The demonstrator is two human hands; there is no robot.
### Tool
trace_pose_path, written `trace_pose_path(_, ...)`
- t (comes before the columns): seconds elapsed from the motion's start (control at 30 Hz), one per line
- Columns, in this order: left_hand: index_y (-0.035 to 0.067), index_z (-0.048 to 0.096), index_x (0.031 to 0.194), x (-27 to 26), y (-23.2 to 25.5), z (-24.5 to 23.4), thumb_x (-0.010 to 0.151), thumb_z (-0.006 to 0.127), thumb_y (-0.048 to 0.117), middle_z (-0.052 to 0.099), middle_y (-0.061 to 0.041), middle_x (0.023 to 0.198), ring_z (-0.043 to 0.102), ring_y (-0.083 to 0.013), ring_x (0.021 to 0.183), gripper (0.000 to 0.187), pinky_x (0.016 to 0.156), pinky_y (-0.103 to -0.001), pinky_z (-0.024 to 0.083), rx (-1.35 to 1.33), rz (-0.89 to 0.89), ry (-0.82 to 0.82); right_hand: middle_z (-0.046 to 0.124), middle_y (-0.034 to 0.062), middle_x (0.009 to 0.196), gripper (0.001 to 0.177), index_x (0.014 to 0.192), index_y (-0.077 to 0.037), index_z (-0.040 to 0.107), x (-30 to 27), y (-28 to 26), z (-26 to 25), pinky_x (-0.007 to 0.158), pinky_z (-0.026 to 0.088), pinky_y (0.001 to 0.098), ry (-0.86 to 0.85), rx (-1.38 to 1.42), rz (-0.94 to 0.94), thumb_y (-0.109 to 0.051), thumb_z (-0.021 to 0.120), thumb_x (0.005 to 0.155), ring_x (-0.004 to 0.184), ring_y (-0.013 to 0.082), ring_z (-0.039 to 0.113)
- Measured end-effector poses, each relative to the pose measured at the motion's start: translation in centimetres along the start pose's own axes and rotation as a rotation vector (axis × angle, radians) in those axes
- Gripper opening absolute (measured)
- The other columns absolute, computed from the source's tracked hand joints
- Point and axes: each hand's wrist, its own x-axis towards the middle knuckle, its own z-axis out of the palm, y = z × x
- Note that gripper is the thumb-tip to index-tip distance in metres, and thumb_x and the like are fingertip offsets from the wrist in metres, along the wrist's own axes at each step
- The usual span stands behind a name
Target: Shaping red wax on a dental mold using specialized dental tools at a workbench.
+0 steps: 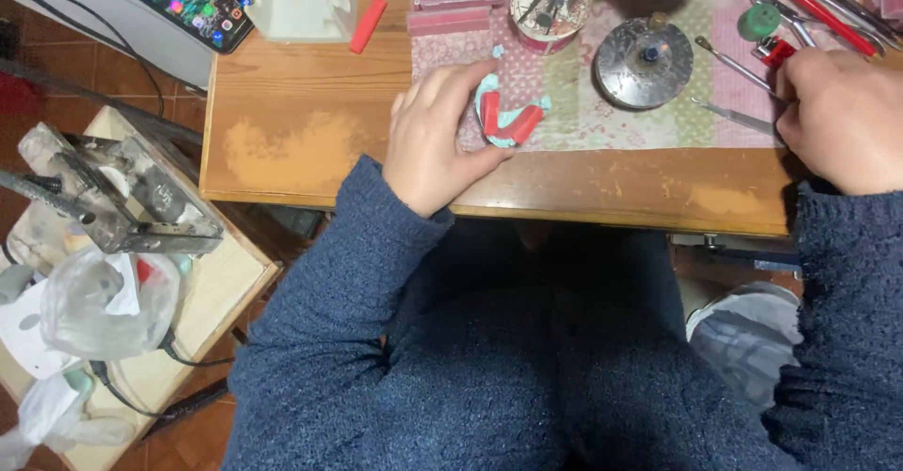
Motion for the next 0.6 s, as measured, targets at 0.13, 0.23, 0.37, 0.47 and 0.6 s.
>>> trace_pose_path(0.13,0.010,0.046,0.150,-0.3,0.7,-0.2,0.082,0.087,0.014,0.061,-0.013,0.142,0.067,-0.0239,0.126,0.079,0.105,-0.039,0.056,-0.453,-0.072,-0.080,0.063,0.0151,0.089,0.019,0.095,-0.011,0.072,1.4,-3.7,-4.0,0.067,0.054,0.0452,-0.041,-0.069,0.005,-0.005,0.081,0.080,0.075,0.0349,0.066)
trace_pose_path(0.23,0.011,0.035,0.153,-0.6,0.5,0.6,0.088,0.075,-0.001,0.055,-0.016,0.153,0.064,-0.0223,0.134,0.078,0.105,-0.038,0.059,-0.978,-0.196,-0.185,0.061,0.0144,0.093,0.017,0.101,-0.011,0.073,-0.3,-1.0,-1.5,0.072,0.055,0.0420,0.007,0.002,0.015,-0.003,0.078,0.087,0.078,0.0314,0.066)
trace_pose_path(0.37,0.014,0.026,0.159,-0.6,0.3,1.6,0.093,0.064,-0.014,0.054,-0.020,0.156,0.064,-0.0267,0.136,0.081,0.116,-0.042,0.056,-1.393,-0.163,-0.231,0.057,0.0135,0.096,0.017,0.107,-0.008,0.071,-1.3,0.4,-1.3,0.078,0.056,0.0370,0.086,0.128,0.053,0.003,0.071,0.095,0.082,0.0275,0.064)
trace_pose_path(0.47,0.015,0.024,0.161,0.1,1.1,1.4,0.091,0.060,-0.020,0.054,-0.023,0.149,0.064,-0.0287,0.131,0.087,0.111,-0.044,0.057,-1.608,-0.292,-0.230,0.057,0.0131,0.097,0.015,0.112,-0.001,0.069,-1.3,-1.5,-4.1,0.081,0.055,0.0332,0.122,0.236,0.065,0.005,0.068,0.098,0.084,0.0250,0.062)
trace_pose_path(0.6,0.016,0.018,0.168,0.9,1.7,1.3,0.089,0.058,-0.022,0.055,-0.022,0.149,0.065,-0.0288,0.129,0.096,0.110,-0.044,0.056,-1.628,-0.340,-0.254,0.060,0.0103,0.101,0.014,0.116,0.005,0.065,-0.6,-5.9,-5.4,0.076,0.052,0.0272,0.222,0.751,0.135,-0.003,0.068,0.105,0.084,0.0168,0.061)
